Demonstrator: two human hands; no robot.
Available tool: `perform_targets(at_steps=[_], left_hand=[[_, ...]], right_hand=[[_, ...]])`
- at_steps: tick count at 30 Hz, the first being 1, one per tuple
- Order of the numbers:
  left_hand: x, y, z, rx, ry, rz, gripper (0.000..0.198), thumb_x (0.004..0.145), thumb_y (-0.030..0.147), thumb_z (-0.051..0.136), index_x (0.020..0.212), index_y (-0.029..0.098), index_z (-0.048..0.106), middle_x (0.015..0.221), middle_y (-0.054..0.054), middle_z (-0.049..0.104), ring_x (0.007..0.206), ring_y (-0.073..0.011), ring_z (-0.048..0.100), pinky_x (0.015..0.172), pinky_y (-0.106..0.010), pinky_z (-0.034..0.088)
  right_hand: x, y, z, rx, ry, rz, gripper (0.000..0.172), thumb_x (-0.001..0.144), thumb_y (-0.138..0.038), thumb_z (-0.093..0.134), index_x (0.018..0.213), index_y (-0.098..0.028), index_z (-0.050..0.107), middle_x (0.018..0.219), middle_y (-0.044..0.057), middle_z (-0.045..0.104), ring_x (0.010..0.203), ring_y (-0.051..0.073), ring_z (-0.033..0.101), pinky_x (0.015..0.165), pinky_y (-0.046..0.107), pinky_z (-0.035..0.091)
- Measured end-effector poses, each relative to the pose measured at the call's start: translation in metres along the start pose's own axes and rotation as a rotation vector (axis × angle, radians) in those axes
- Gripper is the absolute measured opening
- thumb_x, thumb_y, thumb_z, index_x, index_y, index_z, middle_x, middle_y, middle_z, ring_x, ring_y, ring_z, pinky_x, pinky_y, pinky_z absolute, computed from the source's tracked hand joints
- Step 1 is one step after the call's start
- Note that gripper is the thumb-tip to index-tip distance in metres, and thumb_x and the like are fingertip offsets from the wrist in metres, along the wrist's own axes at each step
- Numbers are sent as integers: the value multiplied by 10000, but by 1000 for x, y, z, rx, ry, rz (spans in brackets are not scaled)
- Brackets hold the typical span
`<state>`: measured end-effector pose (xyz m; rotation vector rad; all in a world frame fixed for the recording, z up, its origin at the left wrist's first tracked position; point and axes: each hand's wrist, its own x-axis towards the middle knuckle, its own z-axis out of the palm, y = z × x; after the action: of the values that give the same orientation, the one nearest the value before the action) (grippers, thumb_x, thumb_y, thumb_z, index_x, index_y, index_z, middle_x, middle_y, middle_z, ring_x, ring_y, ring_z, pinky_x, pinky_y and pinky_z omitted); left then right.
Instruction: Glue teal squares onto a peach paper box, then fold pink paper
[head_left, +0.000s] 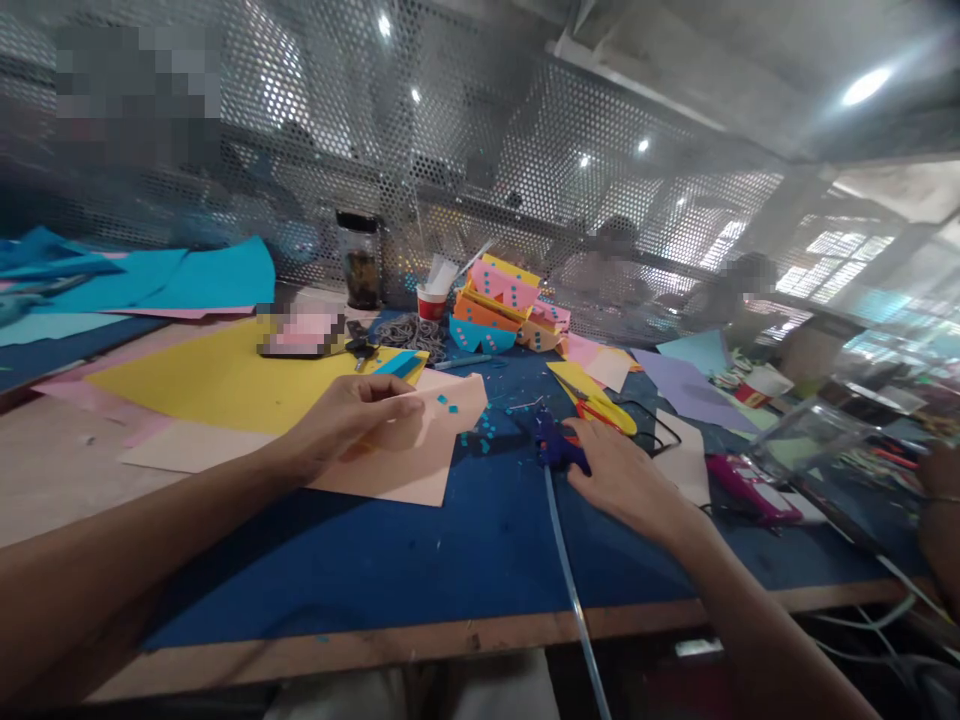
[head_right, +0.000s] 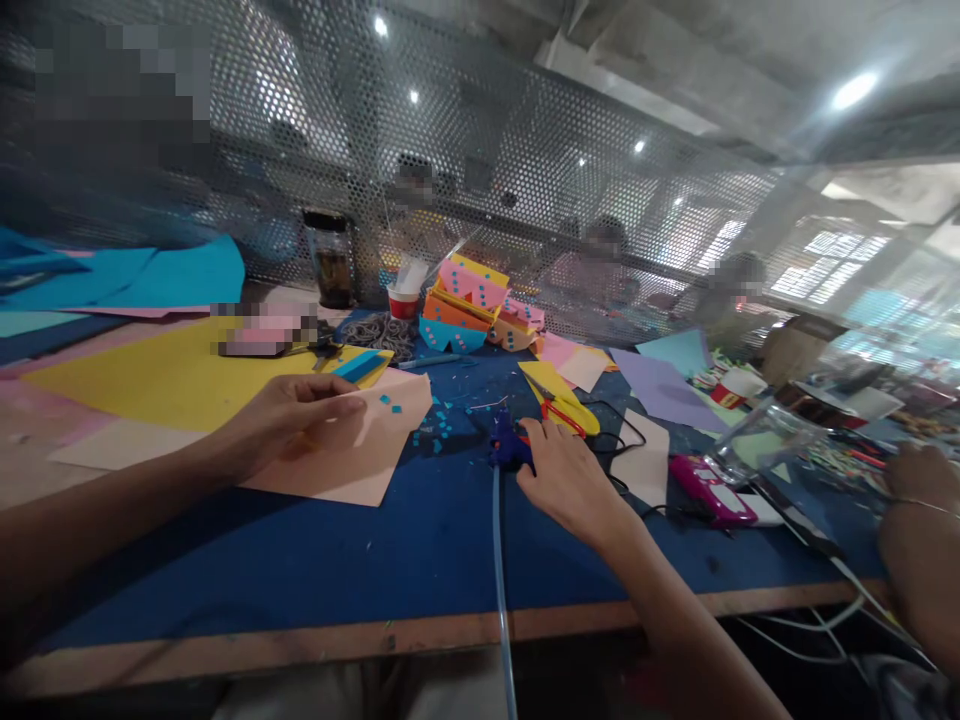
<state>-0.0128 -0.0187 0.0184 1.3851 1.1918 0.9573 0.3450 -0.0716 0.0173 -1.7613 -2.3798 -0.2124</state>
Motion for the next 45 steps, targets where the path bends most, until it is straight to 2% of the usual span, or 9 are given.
perform_targets(at_steps=[4,8,10,13,17,19,22,31,45], left_hand=[[-1,4,2,-17,12,-22,408,678,561,863,819,208,714,565,30,579,389,-69,397,351,-196,248],[-1,6,3,0,38,-49,430,692,591,843,826,207,705,552,37,548,388,-70,392,358,-194,249],[-1,5,3,5,40,-43,436,708,603,829,827,203,706,538,48,511,389,-65,362,362,-193,241],[0,4,2,-6,25,-3,433,721,600,822,811,191,711,601,25,562,464,-85,441,404,-189,300],[2,1,1,27,25,4,439,708,595,827,804,181,718,603,27,551,512,-105,473,437,-191,336],[2,0,0,41,37,7,444,704,597,828,808,180,718,585,36,525,500,-104,451,430,-191,327],[3,-3,-1,41,24,4,451,734,616,804,842,186,720,619,25,567,532,-116,490,441,-188,351],[7,-13,-1,-48,46,16,430,709,574,859,833,183,730,727,-13,687,645,-138,605,571,-207,457],[10,-19,-5,-7,26,14,384,758,564,823,855,201,741,732,-10,689,602,-140,586,499,-212,394]], right_hand=[[0,1,0,74,-39,5,525,876,-197,516,1400,-161,518,1300,178,642,1240,348,630,1031,506,503],[-1,11,-1,210,77,45,423,904,-248,571,1326,-219,547,1326,135,630,1211,330,639,992,477,513],[1,13,-7,297,193,38,363,890,-254,625,1250,-240,584,1250,108,665,1120,307,665,936,441,525],[8,2,-22,475,295,-26,229,906,-320,675,1115,-240,630,1007,66,708,867,244,676,787,365,529],[23,-34,-32,657,192,-249,207,932,-403,684,1023,-217,667,869,24,691,747,183,646,675,280,482],[31,-51,-25,700,127,-358,231,943,-414,671,1013,-194,667,865,31,693,735,166,640,650,256,470],[37,-65,-7,705,190,-426,301,920,-478,697,925,-180,655,820,36,692,670,145,625,640,240,472],[27,-55,17,696,144,-392,234,922,-405,729,994,-197,651,908,40,704,730,150,658,677,235,483],[26,-51,24,663,98,-386,227,953,-400,709,1088,-228,647,981,36,691,849,170,661,752,255,476]])
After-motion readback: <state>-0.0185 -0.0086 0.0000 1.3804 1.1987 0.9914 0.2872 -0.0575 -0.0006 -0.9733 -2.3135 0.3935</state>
